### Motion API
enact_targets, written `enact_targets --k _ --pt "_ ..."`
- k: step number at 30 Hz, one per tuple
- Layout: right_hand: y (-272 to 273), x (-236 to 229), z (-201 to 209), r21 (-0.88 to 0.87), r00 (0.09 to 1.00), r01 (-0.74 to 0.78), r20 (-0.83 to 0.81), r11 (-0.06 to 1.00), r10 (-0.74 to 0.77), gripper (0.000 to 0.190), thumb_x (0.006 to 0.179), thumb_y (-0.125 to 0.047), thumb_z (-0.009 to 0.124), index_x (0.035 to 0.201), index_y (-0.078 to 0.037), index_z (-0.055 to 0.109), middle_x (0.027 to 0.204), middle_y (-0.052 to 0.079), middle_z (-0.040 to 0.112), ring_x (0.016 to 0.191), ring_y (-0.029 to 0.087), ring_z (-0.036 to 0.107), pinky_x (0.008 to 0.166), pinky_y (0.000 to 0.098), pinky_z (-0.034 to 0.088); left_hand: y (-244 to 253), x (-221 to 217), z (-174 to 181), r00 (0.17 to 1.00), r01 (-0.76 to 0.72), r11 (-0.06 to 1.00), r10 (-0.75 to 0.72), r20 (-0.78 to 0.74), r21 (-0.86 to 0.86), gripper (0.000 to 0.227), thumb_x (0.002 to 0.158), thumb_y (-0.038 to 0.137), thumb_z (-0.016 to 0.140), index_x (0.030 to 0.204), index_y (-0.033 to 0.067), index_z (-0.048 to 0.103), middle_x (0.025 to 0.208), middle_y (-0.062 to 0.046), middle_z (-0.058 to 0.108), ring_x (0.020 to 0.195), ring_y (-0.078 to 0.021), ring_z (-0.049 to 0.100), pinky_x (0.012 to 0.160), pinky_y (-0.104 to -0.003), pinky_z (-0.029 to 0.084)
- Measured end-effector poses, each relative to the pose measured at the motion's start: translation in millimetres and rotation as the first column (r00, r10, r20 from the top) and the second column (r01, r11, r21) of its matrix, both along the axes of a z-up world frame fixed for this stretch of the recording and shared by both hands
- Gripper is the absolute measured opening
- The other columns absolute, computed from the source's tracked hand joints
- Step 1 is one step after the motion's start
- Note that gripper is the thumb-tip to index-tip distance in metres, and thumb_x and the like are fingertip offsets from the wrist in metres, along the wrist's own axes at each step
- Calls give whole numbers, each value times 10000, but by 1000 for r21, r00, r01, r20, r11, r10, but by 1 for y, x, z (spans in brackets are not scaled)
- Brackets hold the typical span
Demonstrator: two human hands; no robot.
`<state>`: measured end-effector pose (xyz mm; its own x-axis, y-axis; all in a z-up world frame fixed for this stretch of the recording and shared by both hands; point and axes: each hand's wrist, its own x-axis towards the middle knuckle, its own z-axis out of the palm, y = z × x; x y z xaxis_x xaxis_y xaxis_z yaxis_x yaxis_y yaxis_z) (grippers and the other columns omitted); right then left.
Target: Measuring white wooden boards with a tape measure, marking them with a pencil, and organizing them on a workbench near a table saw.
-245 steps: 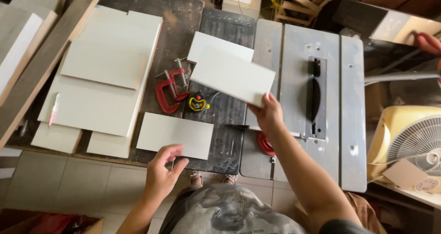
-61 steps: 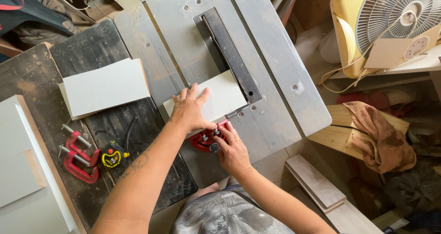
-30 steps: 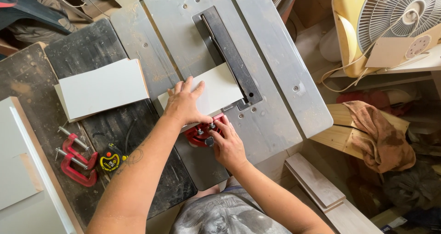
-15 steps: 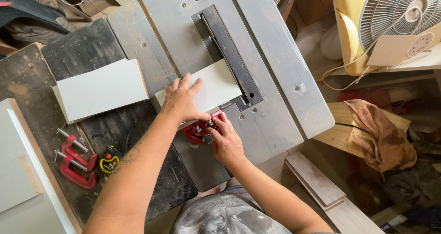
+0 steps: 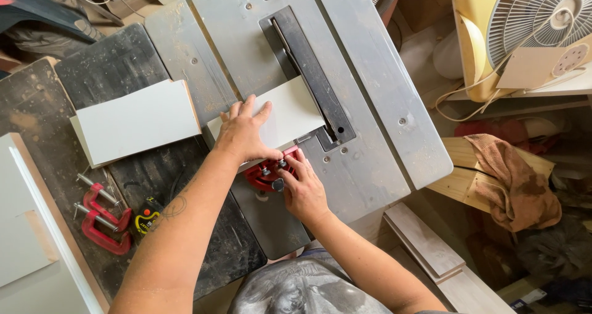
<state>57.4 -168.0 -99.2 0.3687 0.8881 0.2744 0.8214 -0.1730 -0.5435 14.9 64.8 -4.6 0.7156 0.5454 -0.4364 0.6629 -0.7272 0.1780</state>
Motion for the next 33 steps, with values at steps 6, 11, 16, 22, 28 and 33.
enact_targets --k 6,11,16,22,28,33 --pt "8 2 1 14 1000 -3 -6 1000 3 402 836 -119 710 1225 -218 694 1462 96 580 1507 408 463 1208 468 417 6 1 1 1000 2 1000 -2 23 2 1331 468 868 796 1619 280 477 1675 -135 408 1488 -413 403 1144 -781 339" --pt "12 3 -2 6 1000 -4 -8 1000 4 414 831 -126 715 1231 -229 688 1478 85 569 1517 395 455 1211 459 418 11 0 -2 999 -7 1000 7 47 2 1328 468 861 805 1617 277 484 1663 -137 423 1478 -414 410 1143 -786 332" --pt "10 1 -4 -12 1000 -6 -4 1000 6 450 813 -125 732 1248 -232 683 1495 85 560 1526 395 441 1210 465 423 11 -3 -5 998 6 999 -9 61 38 1329 475 877 801 1620 281 483 1648 -125 427 1461 -401 428 1132 -790 343" --pt "-27 -8 3 -34 1000 -10 25 999 11 477 805 -125 734 1267 -227 682 1497 83 562 1523 389 441 1207 460 416 -21 -21 12 998 -2 1000 3 66 -12 1332 497 955 753 1610 277 479 1633 -157 447 1459 -405 441 1131 -789 347" --pt "-83 -14 1 -84 998 -48 43 995 52 521 778 -148 738 1286 -251 689 1507 75 569 1520 386 441 1213 466 393 -45 -56 2 994 -92 994 96 60 -60 1298 649 942 696 1624 131 420 1461 -153 571 1360 -379 542 1168 -757 330" --pt "-86 -13 13 -61 997 -67 23 996 69 529 750 -48 742 1254 -203 698 1480 108 572 1502 408 458 1216 478 410 -21 -76 -22 964 -200 976 212 158 -91 637 653 599 898 1126 189 782 1107 -50 602 1130 -321 633 968 -480 569"
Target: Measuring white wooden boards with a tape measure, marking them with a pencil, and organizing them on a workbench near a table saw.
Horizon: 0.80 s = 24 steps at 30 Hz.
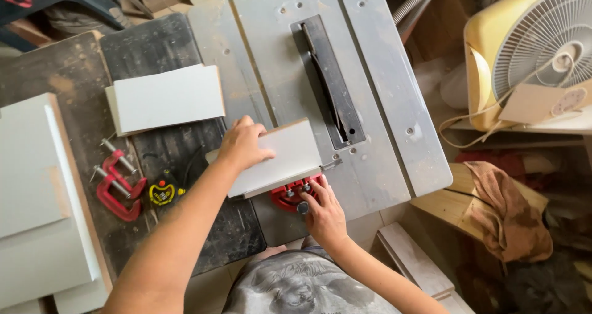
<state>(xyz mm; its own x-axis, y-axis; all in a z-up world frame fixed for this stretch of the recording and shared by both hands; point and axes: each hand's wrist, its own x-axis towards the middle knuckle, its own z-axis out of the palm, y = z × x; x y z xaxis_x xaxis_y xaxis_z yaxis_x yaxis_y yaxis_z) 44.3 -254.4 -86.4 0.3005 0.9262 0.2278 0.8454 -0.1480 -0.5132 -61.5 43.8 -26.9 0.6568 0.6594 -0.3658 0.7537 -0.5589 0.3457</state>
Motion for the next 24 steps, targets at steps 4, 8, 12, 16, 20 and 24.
enact_targets --k 4,8,12,16,20,24 --pt "-8 12 41 63 960 31 -278 998 -12 421 812 -116 828 1227 -148 764 1490 104 624 1485 378 479 1152 452 481 -42 -22 51 997 43 996 -38 71 -75 392 643 466 940 878 232 731 924 2 674 934 -313 727 814 -456 590" --pt "-16 30 102 -27 396 -13 -918 1000 -20 445 980 -407 594 1171 -16 689 1088 145 764 990 304 772 823 416 640 -115 -61 120 784 230 812 -481 393 536 221 873 -142 708 817 37 591 808 -74 518 698 -221 522 653 -343 548" --pt "-10 23 102 -123 -433 -182 -881 976 -192 659 875 -304 773 1418 3 561 1327 172 713 1116 317 716 973 471 590 -177 -85 137 714 126 675 -570 406 727 294 991 -57 698 789 51 514 792 -38 348 713 -212 369 676 -369 469" --pt "8 25 129 -123 -400 -268 -888 956 -226 499 881 -135 746 1320 33 578 1191 198 732 1029 336 729 891 460 616 -215 -115 126 815 50 665 -458 354 746 91 997 -5 723 1035 36 651 883 -59 497 743 -221 420 743 -375 452" --pt "6 32 95 -152 -383 -281 -888 947 -256 456 866 -21 727 1298 67 610 1190 255 748 993 378 751 860 490 645 -234 -161 136 900 -222 746 -90 426 627 570 785 576 861 1178 196 695 1231 -31 572 1132 -266 548 1005 -427 405" --pt "30 34 84 -150 -253 -378 -933 914 -258 454 871 -88 719 1294 47 621 1167 198 747 974 359 739 783 454 636 -233 -206 141 631 -663 693 313 710 283 479 1064 436 550 1304 35 656 1252 -142 694 1163 -320 664 1020 -418 486"
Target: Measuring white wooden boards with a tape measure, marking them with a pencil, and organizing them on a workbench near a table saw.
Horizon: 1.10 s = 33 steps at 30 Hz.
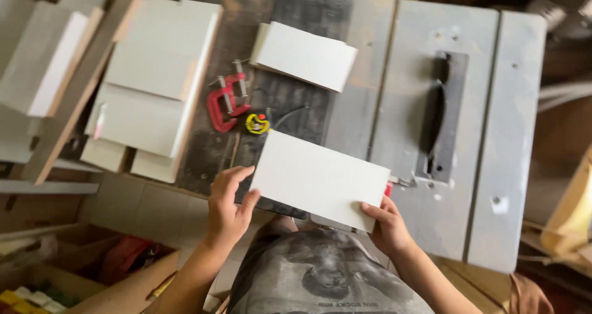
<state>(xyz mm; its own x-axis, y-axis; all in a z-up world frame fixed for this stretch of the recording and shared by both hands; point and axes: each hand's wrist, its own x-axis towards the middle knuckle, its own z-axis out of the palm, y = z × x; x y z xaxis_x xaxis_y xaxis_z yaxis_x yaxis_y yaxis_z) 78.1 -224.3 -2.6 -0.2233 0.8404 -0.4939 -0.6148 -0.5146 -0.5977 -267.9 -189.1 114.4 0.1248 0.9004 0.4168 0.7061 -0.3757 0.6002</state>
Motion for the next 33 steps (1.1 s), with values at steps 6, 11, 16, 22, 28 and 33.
enact_targets --k 6,11,16,22,28,33 --pt "29 -30 -4 14 999 -38 -14 999 38 471 889 -105 714 1322 44 602 1247 204 713 1018 351 709 826 432 615 22 -42 -39 894 -8 853 240 379 -522 566 973 341 683 1440 27 627 1340 -142 746 1109 -178 733 918 -297 587" --pt "85 -85 26 -39 927 99 366 994 -78 425 922 -78 669 1326 6 568 1128 173 672 963 316 667 783 447 547 96 -73 -52 887 68 790 232 399 -609 534 930 297 736 1407 62 686 1063 -156 779 879 -263 731 753 -394 616" --pt "180 -131 46 92 652 104 745 990 -138 474 973 -159 722 1352 87 580 1175 232 648 1073 342 613 934 539 537 216 -83 -98 929 46 864 147 339 -501 456 893 226 816 1300 30 752 1019 -252 785 908 -421 762 760 -493 590" --pt "292 -115 -21 173 133 13 976 985 -174 568 969 -376 774 1341 39 665 1151 263 682 1025 431 734 849 556 630 356 -61 -173 973 -53 885 151 177 -463 432 934 305 726 1299 77 754 1112 -145 779 1011 -365 758 883 -484 610" --pt "334 -122 -34 157 -124 68 981 985 -147 703 869 -344 845 1453 -28 613 1285 182 528 1230 416 572 1069 533 529 392 -46 -206 977 -213 920 210 -46 -329 416 793 355 783 1143 130 791 1100 -76 665 1033 -336 700 923 -444 592" --pt "347 -112 -57 -73 183 233 983 970 30 843 925 -635 783 1474 -29 575 1468 221 510 1413 435 500 1191 574 411 401 -40 -199 998 -49 803 58 -3 -595 743 918 433 739 1473 -32 570 1360 -250 605 1279 -428 600 1082 -517 511"
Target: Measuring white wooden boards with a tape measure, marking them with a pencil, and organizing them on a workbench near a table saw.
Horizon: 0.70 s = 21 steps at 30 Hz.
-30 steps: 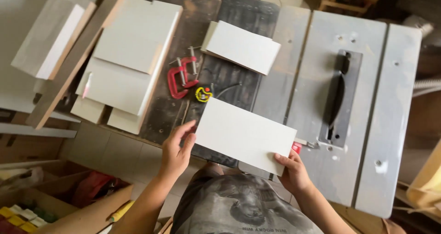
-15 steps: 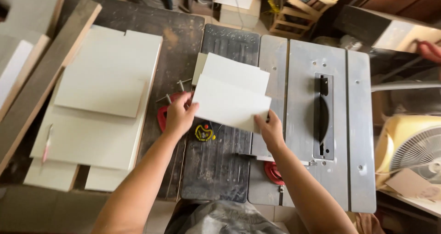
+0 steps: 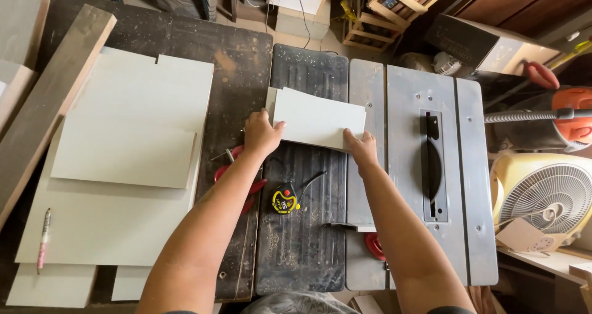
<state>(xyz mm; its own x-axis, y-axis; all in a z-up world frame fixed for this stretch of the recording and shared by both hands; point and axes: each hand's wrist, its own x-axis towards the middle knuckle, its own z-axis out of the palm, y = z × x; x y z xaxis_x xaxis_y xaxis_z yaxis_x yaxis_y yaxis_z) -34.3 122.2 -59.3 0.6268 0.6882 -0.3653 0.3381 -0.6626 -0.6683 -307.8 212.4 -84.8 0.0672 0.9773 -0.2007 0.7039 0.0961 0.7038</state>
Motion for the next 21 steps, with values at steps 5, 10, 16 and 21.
enact_targets --k 5,10,16,21 --pt "-4 -29 15 115 962 54 -273 992 -20 537 924 -400 857 1283 -56 653 1190 125 701 1140 272 661 1013 466 524 11 -2 -19 998 -18 998 22 65 -56 655 921 388 754 1413 -20 615 1268 -218 648 1217 -403 648 1025 -510 548" --pt "-27 -8 -8 346 877 194 -481 918 -5 437 897 -104 870 1240 -16 613 1086 105 669 1001 246 618 954 444 514 -7 1 -22 981 -150 960 115 156 236 544 756 305 844 1179 -8 708 1061 -210 666 1009 -445 693 895 -551 578" --pt "-94 -56 103 477 728 114 -637 872 253 270 1003 -47 741 1221 -101 593 1044 9 671 943 145 717 897 316 593 -88 -40 90 932 -245 848 72 356 470 508 731 258 879 1153 44 696 1034 -169 676 1041 -407 670 920 -508 559" --pt "-164 -67 117 382 590 -87 -725 920 357 676 830 -130 681 1458 31 488 1301 193 643 1162 329 626 932 416 525 -187 -104 157 815 -142 986 167 555 -89 747 794 204 765 1501 141 532 1474 -148 545 1341 -328 592 1031 -504 614"
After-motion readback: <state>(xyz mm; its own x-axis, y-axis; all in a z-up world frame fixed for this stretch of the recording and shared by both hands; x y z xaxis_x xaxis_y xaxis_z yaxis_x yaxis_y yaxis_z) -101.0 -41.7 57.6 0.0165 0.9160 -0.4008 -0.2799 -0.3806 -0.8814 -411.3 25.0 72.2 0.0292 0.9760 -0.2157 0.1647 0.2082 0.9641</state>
